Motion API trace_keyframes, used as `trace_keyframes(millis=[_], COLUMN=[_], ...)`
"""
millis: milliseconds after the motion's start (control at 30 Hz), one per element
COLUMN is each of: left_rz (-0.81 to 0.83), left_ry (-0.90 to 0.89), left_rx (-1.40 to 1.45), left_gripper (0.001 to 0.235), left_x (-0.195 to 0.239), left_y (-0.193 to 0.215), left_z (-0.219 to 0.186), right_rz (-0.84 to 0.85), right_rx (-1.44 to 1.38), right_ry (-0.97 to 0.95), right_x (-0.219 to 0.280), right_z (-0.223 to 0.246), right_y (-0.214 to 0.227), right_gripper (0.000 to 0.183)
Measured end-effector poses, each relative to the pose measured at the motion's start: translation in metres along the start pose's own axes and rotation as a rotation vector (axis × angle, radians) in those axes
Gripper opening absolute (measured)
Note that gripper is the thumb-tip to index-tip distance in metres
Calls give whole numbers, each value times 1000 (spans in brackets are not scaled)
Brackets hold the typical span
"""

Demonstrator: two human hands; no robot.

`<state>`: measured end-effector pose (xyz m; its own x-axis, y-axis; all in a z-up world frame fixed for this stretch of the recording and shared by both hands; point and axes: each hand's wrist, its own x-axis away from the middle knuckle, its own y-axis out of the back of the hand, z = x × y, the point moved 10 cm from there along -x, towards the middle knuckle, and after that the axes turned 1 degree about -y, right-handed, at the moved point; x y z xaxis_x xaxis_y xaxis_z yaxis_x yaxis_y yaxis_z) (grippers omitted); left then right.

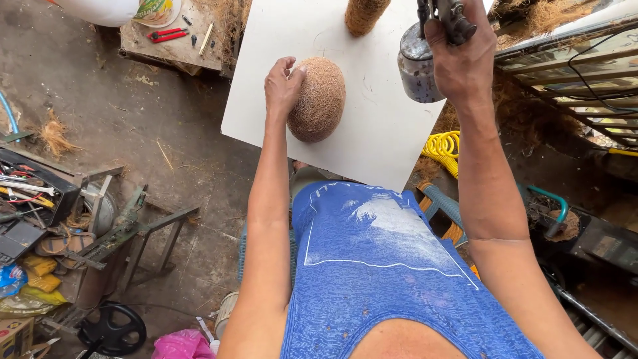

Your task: The person sits on a stool and uses a spray gun to apply a coating to a coconut shell half, rotating it to cover the surface. After finishing, the person places the shell on a white table next to other finished items.

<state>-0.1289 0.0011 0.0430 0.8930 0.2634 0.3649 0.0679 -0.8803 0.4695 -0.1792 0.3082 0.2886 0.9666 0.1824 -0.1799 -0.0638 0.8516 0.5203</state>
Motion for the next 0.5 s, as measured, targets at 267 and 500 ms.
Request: trace_keyframes(millis=[267,500], left_rz=[-80,-122], left_ry=[-81,-451], left_rx=[-38,54], left_gripper=[44,39], left_x=[-3,-3], left_y=[4,-16], left_z=[-4,-95], right_rz=[-16,-27], right_rx=[10,7], right_ry=[31,51], right_x=[-4,-8], right_z=[5,-5], right_y=[-6,-5], right_gripper=[29,29])
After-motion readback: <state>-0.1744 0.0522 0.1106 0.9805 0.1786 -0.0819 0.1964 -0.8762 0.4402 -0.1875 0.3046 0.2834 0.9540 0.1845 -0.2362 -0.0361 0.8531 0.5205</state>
